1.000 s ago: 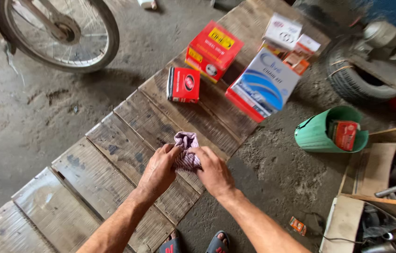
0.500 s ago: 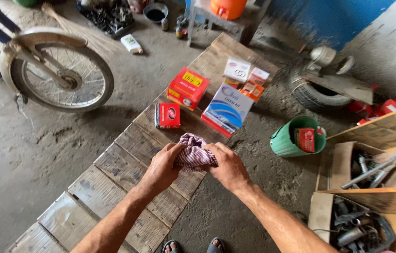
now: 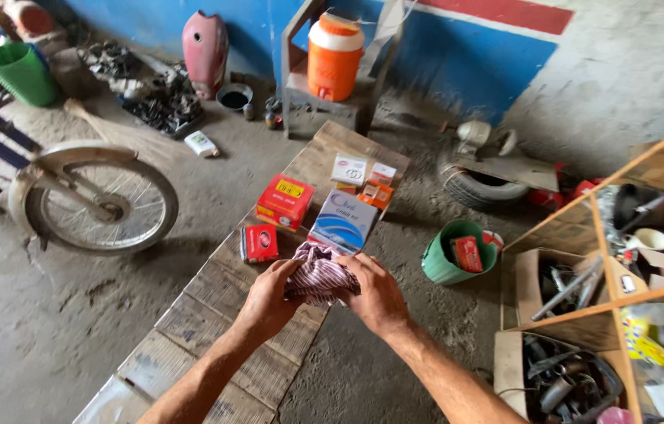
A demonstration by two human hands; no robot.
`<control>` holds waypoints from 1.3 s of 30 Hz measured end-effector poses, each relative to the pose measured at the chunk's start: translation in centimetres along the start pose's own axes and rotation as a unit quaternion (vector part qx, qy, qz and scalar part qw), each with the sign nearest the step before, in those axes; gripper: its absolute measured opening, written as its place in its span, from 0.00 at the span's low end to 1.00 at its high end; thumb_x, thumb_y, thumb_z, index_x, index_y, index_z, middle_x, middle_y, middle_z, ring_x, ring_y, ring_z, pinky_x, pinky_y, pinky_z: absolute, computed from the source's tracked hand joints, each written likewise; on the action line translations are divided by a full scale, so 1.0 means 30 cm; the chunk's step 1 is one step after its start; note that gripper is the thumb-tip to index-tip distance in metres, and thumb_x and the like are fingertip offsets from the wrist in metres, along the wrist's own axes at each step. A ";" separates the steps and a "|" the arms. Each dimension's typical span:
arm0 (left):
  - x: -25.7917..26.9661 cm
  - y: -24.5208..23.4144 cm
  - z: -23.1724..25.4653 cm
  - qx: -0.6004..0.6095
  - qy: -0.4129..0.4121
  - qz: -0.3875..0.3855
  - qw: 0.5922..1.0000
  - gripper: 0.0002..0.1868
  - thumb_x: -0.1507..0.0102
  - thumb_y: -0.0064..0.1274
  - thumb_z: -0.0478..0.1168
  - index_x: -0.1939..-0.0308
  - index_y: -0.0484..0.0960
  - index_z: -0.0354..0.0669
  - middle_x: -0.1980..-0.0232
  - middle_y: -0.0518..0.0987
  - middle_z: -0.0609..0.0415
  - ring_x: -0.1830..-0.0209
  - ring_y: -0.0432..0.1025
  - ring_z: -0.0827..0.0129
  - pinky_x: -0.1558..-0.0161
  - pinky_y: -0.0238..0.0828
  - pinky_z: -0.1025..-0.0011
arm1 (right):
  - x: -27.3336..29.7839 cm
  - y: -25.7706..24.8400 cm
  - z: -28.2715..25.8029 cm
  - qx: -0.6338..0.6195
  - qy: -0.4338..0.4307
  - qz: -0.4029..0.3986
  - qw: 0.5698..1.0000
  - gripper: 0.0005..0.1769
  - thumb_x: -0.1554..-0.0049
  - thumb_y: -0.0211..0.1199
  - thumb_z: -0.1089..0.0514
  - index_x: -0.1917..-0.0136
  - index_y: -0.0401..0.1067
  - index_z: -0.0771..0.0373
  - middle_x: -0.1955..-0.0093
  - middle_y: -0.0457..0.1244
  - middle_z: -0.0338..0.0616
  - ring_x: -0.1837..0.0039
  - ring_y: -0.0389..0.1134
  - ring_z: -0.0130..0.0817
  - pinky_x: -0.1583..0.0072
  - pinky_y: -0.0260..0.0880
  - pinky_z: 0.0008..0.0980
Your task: The person inspects a handheld device, then wipes a wooden shelf with a cloth. They pick up and wipe several boxes on a wooden table, including a chain kit box, and place them back. The person continues wiping the shelf and handling boxes throughout the clip.
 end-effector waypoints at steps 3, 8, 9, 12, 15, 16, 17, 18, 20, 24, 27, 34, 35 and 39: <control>-0.035 -0.008 0.073 -0.009 -0.009 -0.004 1.000 0.38 0.52 0.73 0.38 0.39 0.76 0.38 0.43 0.79 0.44 0.45 0.76 0.51 0.46 0.75 0.60 | 0.015 -0.082 -0.013 -0.059 0.030 -0.018 0.998 0.30 0.46 0.68 0.65 0.32 0.65 0.55 0.39 0.64 0.48 0.38 0.69 0.46 0.42 0.77 0.40; -0.105 -0.009 0.211 -0.007 0.009 -0.019 1.000 0.38 0.52 0.74 0.40 0.38 0.77 0.39 0.44 0.80 0.44 0.45 0.77 0.51 0.46 0.75 0.60 | 0.035 -0.245 -0.068 -0.060 0.011 0.028 0.998 0.32 0.44 0.65 0.68 0.29 0.62 0.55 0.40 0.64 0.49 0.38 0.70 0.47 0.43 0.76 0.42; -0.123 -0.005 0.240 -0.007 0.024 -0.017 1.000 0.38 0.52 0.74 0.40 0.38 0.77 0.39 0.44 0.80 0.44 0.45 0.77 0.50 0.46 0.75 0.59 | 0.040 -0.282 -0.078 -0.059 -0.008 0.053 0.997 0.33 0.45 0.65 0.68 0.29 0.62 0.56 0.41 0.64 0.49 0.38 0.70 0.47 0.43 0.75 0.43; -0.178 0.015 0.317 0.003 0.062 -0.033 0.998 0.39 0.53 0.74 0.39 0.39 0.77 0.39 0.45 0.80 0.43 0.46 0.77 0.49 0.48 0.75 0.59 | 0.054 -0.392 -0.098 -0.069 -0.035 0.103 0.992 0.36 0.45 0.69 0.67 0.26 0.60 0.55 0.39 0.64 0.50 0.39 0.70 0.48 0.44 0.73 0.44; -0.219 0.054 0.390 -0.003 0.115 -0.039 0.993 0.36 0.50 0.72 0.37 0.38 0.76 0.39 0.44 0.81 0.42 0.45 0.77 0.49 0.46 0.75 0.60 | 0.087 -0.474 -0.099 -0.039 -0.021 0.107 0.993 0.42 0.48 0.67 0.72 0.23 0.61 0.55 0.43 0.65 0.49 0.41 0.69 0.48 0.43 0.71 0.45; -0.239 0.062 0.414 0.006 0.123 -0.046 0.991 0.36 0.50 0.71 0.37 0.38 0.76 0.39 0.45 0.81 0.42 0.45 0.78 0.50 0.47 0.75 0.60 | 0.084 -0.505 -0.102 -0.036 -0.032 0.120 0.992 0.41 0.48 0.67 0.71 0.23 0.62 0.55 0.43 0.65 0.49 0.41 0.70 0.47 0.43 0.71 0.44; -0.257 0.084 0.440 0.015 0.130 -0.055 0.990 0.36 0.50 0.70 0.36 0.38 0.76 0.39 0.46 0.82 0.42 0.46 0.78 0.50 0.47 0.76 0.61 | 0.089 -0.534 -0.095 -0.035 -0.040 0.132 0.990 0.40 0.48 0.68 0.70 0.24 0.63 0.55 0.43 0.65 0.48 0.42 0.70 0.46 0.43 0.72 0.43; -0.273 0.106 0.467 0.023 0.137 -0.065 0.988 0.36 0.49 0.70 0.36 0.38 0.76 0.40 0.46 0.82 0.41 0.47 0.78 0.50 0.47 0.76 0.61 | 0.099 -0.562 -0.086 -0.033 -0.048 0.144 0.988 0.39 0.47 0.69 0.70 0.25 0.65 0.55 0.43 0.66 0.47 0.42 0.70 0.45 0.43 0.72 0.43; -0.309 0.127 0.524 0.036 0.152 -0.073 0.985 0.34 0.48 0.68 0.34 0.37 0.76 0.39 0.46 0.83 0.41 0.45 0.79 0.51 0.47 0.76 0.61 | 0.114 -0.622 -0.080 -0.021 -0.042 0.161 0.986 0.37 0.48 0.69 0.69 0.27 0.67 0.56 0.42 0.66 0.48 0.41 0.70 0.45 0.42 0.72 0.42; -0.345 0.172 0.634 0.062 0.176 -0.099 0.977 0.33 0.47 0.68 0.35 0.37 0.76 0.39 0.46 0.83 0.39 0.45 0.78 0.50 0.48 0.76 0.61 | 0.155 -0.714 -0.068 0.025 0.018 0.186 0.982 0.33 0.47 0.73 0.64 0.30 0.69 0.56 0.44 0.67 0.47 0.44 0.71 0.44 0.44 0.71 0.42; -0.389 0.217 0.731 0.064 0.169 -0.126 0.976 0.33 0.45 0.67 0.36 0.36 0.74 0.40 0.48 0.84 0.41 0.46 0.80 0.52 0.48 0.76 0.61 | 0.182 -0.811 -0.068 0.036 -0.007 0.211 0.977 0.34 0.50 0.69 0.69 0.29 0.69 0.58 0.42 0.66 0.49 0.40 0.70 0.45 0.41 0.71 0.42; -0.473 0.346 0.939 0.062 0.257 -0.151 0.953 0.34 0.44 0.67 0.35 0.35 0.72 0.38 0.43 0.79 0.39 0.44 0.76 0.46 0.46 0.74 0.58 | 0.236 -0.990 0.000 0.071 0.042 0.246 0.966 0.32 0.45 0.68 0.68 0.29 0.68 0.58 0.38 0.64 0.52 0.37 0.69 0.48 0.39 0.72 0.42; -0.485 0.371 0.974 0.065 0.284 -0.145 0.946 0.33 0.44 0.66 0.35 0.35 0.72 0.37 0.43 0.79 0.38 0.43 0.75 0.45 0.46 0.74 0.57 | 0.256 -1.022 0.011 0.080 0.032 0.260 0.962 0.32 0.45 0.66 0.69 0.28 0.67 0.58 0.37 0.64 0.53 0.36 0.69 0.50 0.38 0.71 0.43; -0.542 0.476 1.094 0.097 0.326 -0.152 0.928 0.35 0.45 0.62 0.30 0.33 0.71 0.37 0.42 0.79 0.38 0.41 0.74 0.42 0.44 0.74 0.56 | 0.316 -1.129 0.083 0.091 0.048 0.293 0.951 0.31 0.43 0.65 0.68 0.28 0.67 0.59 0.36 0.64 0.54 0.34 0.68 0.51 0.36 0.69 0.44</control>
Point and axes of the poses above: each hand's wrist, its own x-axis away from the middle knuckle, its own y-axis out of the palm, z = x × y, the point moved 4 cm from there along -x, towards the middle knuckle
